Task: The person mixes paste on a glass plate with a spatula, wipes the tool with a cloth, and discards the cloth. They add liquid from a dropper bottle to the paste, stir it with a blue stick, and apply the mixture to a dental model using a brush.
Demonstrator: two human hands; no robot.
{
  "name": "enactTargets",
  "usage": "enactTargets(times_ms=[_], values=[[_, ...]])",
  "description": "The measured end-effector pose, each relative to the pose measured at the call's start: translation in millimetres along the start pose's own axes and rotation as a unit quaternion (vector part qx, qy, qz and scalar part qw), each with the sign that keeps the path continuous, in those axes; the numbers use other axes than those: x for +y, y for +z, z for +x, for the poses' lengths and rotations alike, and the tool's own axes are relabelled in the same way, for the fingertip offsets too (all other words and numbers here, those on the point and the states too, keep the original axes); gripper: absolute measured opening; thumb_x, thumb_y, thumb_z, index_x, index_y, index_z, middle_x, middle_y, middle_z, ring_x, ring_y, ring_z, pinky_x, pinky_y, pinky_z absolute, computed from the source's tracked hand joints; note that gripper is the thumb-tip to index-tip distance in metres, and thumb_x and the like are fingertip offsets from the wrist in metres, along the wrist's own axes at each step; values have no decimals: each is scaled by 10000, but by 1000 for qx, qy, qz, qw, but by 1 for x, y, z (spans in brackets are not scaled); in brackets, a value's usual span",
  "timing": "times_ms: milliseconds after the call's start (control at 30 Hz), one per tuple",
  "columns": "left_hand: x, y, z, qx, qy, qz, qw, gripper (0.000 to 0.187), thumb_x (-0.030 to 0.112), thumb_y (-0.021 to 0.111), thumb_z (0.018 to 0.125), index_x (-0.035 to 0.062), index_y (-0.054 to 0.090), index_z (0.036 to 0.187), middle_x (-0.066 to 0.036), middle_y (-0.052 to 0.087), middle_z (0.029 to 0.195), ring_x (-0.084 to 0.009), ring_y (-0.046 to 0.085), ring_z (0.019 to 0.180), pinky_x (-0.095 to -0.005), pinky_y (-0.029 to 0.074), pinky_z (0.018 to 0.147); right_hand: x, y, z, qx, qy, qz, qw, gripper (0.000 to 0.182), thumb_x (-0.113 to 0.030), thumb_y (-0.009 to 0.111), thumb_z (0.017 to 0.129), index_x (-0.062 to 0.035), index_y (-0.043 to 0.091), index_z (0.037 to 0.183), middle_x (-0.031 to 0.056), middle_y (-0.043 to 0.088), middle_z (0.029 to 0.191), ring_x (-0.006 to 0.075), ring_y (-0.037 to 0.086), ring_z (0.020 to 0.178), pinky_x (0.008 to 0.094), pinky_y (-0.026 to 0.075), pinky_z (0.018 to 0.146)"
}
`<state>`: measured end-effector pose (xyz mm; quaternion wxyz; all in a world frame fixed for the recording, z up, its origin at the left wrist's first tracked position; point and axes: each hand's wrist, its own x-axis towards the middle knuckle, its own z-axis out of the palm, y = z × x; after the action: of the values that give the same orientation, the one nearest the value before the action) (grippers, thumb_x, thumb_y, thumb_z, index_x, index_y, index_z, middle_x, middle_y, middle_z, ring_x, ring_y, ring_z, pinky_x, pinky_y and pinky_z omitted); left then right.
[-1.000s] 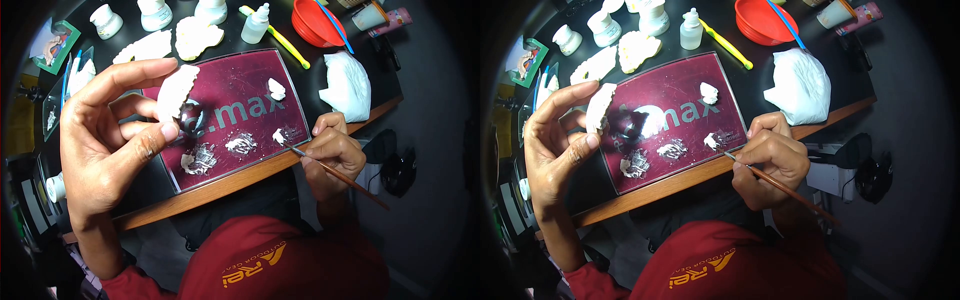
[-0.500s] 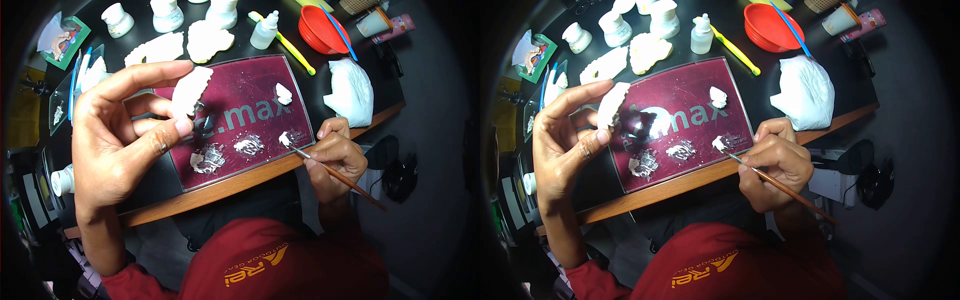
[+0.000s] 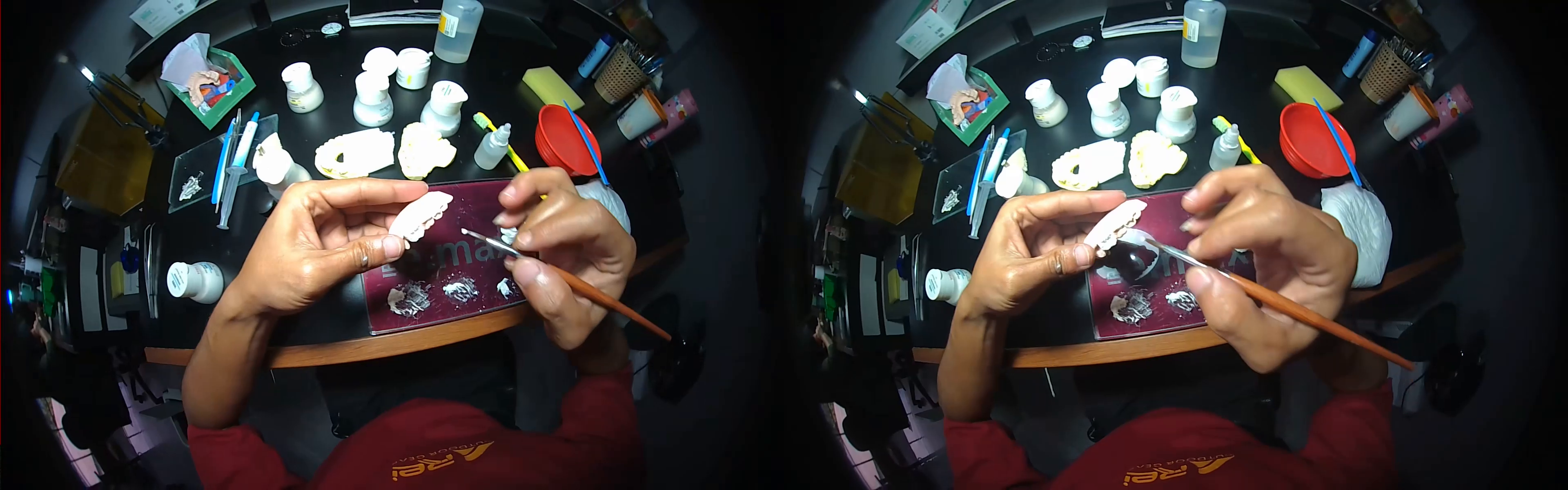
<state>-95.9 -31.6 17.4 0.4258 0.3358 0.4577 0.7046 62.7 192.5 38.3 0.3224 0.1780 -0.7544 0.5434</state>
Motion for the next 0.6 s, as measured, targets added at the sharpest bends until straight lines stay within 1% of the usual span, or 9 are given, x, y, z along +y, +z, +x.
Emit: enactTargets(times_ms=[100,167,200,233,300,400,600], values=[[1,1,-1,9,3,-9,1000,480,-41,751,939,-123,604,1389,-202,697,1300,-216,686,1195,-347,568,1055,4,6,16,-62,33,9,998,156,39,660,840,-28,652,981,71,636,911,310,617,1178,458,547,1017],[2,1,-1,13,14,4,1000,477,-43,753,937,-117,610,1385,-194,700,1292,-210,689,1186,-344,571,1050,10,9,20,-75,21,13,997,155,50,659,836,-25,651,971,74,631,915,313,615,1190,481,549,1037],[3,1,-1,16,20,10,1000,475,-43,755,936,-114,614,1384,-190,701,1287,-206,690,1181,-342,573,1047,13,11,20,-73,15,18,997,160,56,658,816,-21,652,956,75,630,889,303,616,1135,492,549,1036],[2,2,-1,23,38,16,999,477,-50,759,930,-98,624,1384,-171,709,1266,-182,692,1148,-325,577,1030,16,14,18,-56,-1,22,998,165,61,658,796,-16,653,942,75,629,863,293,618,1080,502,548,1035],[4,3,-1,23,25,11,999,477,-55,757,929,-91,626,1387,-160,712,1252,-167,691,1127,-314,578,1019,22,21,16,-29,-25,23,999,174,72,656,757,-7,655,912,77,627,810,273,621,969,524,546,1032],[3,3,-1,29,9,4,1000,477,-60,751,931,-81,629,1392,-143,716,1231,-144,689,1095,-291,572,1004,25,26,18,-8,-70,5,997,212,78,681,671,-9,671,865,72,647,719,233,653,720,490,571,940],[1,1,-1,21,-1,13,1000,472,-31,749,948,-80,626,1401,-133,723,1217,-136,682,1103,-275,561,989,21,24,13,-19,-70,-17,997,231,80,695,663,-16,675,871,71,658,736,254,668,757,490,566,939]])
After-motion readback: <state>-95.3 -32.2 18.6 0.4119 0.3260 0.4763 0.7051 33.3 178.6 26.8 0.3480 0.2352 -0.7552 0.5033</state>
